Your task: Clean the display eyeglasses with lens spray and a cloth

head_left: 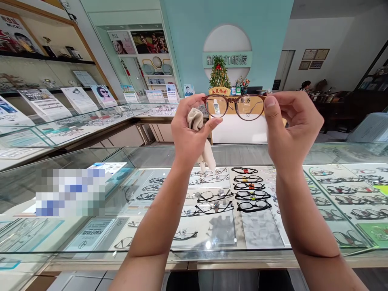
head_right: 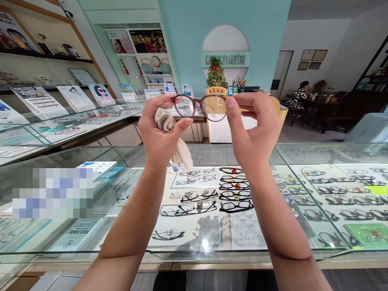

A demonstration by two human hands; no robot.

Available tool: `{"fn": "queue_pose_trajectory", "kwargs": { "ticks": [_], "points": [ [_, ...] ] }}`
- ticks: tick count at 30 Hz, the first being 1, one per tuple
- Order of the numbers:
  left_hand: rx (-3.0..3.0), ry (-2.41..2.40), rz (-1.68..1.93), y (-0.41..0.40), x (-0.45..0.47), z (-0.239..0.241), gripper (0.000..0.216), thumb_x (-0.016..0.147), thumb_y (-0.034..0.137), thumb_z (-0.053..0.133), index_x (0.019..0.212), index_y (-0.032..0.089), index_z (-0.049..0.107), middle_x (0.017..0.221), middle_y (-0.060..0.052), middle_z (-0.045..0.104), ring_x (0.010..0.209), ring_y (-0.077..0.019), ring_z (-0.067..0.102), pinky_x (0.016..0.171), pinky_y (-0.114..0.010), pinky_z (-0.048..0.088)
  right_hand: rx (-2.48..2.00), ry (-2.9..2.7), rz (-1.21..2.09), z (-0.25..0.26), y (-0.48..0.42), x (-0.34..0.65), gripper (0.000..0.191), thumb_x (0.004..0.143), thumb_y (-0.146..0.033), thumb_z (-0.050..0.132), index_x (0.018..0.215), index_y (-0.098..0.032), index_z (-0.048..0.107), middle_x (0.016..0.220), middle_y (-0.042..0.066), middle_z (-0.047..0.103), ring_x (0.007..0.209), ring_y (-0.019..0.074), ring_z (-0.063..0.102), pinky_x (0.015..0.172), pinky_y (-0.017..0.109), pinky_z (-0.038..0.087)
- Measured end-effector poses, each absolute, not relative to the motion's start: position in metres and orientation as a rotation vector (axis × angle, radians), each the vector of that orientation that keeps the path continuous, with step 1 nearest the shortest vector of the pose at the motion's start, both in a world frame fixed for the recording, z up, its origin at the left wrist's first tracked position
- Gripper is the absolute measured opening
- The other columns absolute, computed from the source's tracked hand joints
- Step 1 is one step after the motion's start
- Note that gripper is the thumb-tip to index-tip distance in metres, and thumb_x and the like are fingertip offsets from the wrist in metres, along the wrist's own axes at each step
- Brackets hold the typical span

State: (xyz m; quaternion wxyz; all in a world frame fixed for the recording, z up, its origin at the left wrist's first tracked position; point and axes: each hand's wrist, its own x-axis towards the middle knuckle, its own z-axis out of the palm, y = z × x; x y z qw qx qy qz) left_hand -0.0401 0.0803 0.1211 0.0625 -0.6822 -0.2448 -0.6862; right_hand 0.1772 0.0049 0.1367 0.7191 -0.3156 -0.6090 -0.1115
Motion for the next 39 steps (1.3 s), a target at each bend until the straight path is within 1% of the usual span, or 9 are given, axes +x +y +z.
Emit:
{"fn": "queue_pose_trajectory", "kwargs": {
  "ticks": [5, 12, 15, 17, 20, 25, 29, 36, 39],
  "points": [
    [-1.969, -0.721, -2.068, 0.072, -0.039, 0.121, 0.066, 0.087, 0.078, 0.082, 0.140, 0.040, 0.067, 0.133, -0.008, 0.077, 0.132, -0.0375, 0.072, 0.111, -0.061, 0.061, -0.710, -1.357, -0.200, 0.138, 0.014, 0.181, 0.042, 0.113, -0.064, 0.050, 0.121, -0.033, 0.077, 0.109, 0.009, 0.077, 0.116, 0.0315, 0.079, 0.092, 0.050, 0.068],
    [-2.017, -0.721, -2.118, 0.052, -0.033, 0.120, 0.063, 0.087, 0.068, 0.088, 0.140, 0.041, 0.066, 0.135, -0.006, 0.074, 0.134, -0.0369, 0.070, 0.114, -0.060, 0.059, -0.703, -1.374, -0.062, 0.134, 0.030, 0.190, 0.045, 0.112, -0.068, 0.049, 0.115, -0.032, 0.076, 0.106, 0.007, 0.077, 0.108, 0.0280, 0.079, 0.087, 0.048, 0.069],
    [-2.011, -0.739, -2.085, 0.049, -0.034, 0.119, 0.062, 0.089, 0.065, 0.088, 0.140, 0.039, 0.066, 0.134, -0.006, 0.074, 0.135, -0.0362, 0.069, 0.113, -0.058, 0.059, -0.691, -1.317, 0.082, 0.134, 0.034, 0.190, 0.041, 0.108, -0.068, 0.060, 0.103, -0.030, 0.075, 0.100, 0.005, 0.079, 0.100, 0.0251, 0.080, 0.085, 0.044, 0.069],
    [-2.015, -0.754, -2.083, 0.049, -0.034, 0.120, 0.060, 0.090, 0.064, 0.088, 0.139, 0.038, 0.066, 0.132, -0.005, 0.075, 0.133, -0.0357, 0.070, 0.112, -0.057, 0.059, -0.678, -1.267, 0.191, 0.135, 0.035, 0.189, 0.038, 0.104, -0.066, 0.067, 0.097, -0.029, 0.073, 0.098, 0.005, 0.080, 0.096, 0.0245, 0.081, 0.085, 0.044, 0.069],
    [-2.021, -0.770, -2.108, 0.048, -0.032, 0.120, 0.057, 0.090, 0.064, 0.089, 0.136, 0.037, 0.068, 0.132, -0.005, 0.076, 0.128, -0.0336, 0.071, 0.111, -0.055, 0.059, -0.668, -1.258, 0.271, 0.138, 0.033, 0.187, 0.034, 0.104, -0.063, 0.068, 0.096, -0.031, 0.071, 0.100, 0.006, 0.082, 0.096, 0.0246, 0.082, 0.085, 0.043, 0.068],
    [-2.020, -0.843, -2.097, 0.041, -0.028, 0.122, 0.052, 0.090, 0.063, 0.088, 0.132, 0.036, 0.070, 0.129, -0.004, 0.079, 0.121, -0.0297, 0.074, 0.105, -0.047, 0.062, -0.480, -1.139, 0.508, 0.143, 0.025, 0.182, 0.017, 0.103, -0.041, 0.074, 0.093, -0.027, 0.072, 0.093, 0.003, 0.081, 0.088, 0.0188, 0.081, 0.084, 0.035, 0.065],
    [-2.011, -0.842, -2.097, 0.037, -0.025, 0.122, 0.051, 0.092, 0.059, 0.089, 0.132, 0.035, 0.070, 0.129, -0.003, 0.079, 0.122, -0.0285, 0.075, 0.105, -0.045, 0.062, -0.442, -1.120, 0.556, 0.146, 0.022, 0.180, 0.008, 0.103, -0.034, 0.072, 0.100, -0.027, 0.073, 0.093, 0.000, 0.080, 0.086, 0.0159, 0.080, 0.086, 0.034, 0.064],
    [-2.100, -0.862, -2.107, 0.039, -0.027, 0.121, 0.055, 0.093, 0.064, 0.086, 0.136, 0.035, 0.067, 0.132, -0.006, 0.077, 0.129, -0.0313, 0.073, 0.107, -0.048, 0.063, -0.407, -1.074, 0.585, 0.147, 0.018, 0.177, 0.007, 0.099, -0.029, 0.074, 0.095, -0.025, 0.070, 0.090, 0.001, 0.079, 0.085, 0.0156, 0.080, 0.084, 0.033, 0.062],
    [-2.169, -0.868, -2.184, 0.040, -0.027, 0.121, 0.061, 0.091, 0.070, 0.085, 0.135, 0.033, 0.065, 0.130, -0.008, 0.078, 0.127, -0.0321, 0.075, 0.102, -0.048, 0.066, -0.461, -1.107, 0.535, 0.144, 0.021, 0.181, 0.011, 0.101, -0.032, 0.074, 0.094, -0.027, 0.067, 0.093, 0.002, 0.078, 0.091, 0.0175, 0.081, 0.089, 0.035, 0.063]
  ]
}}
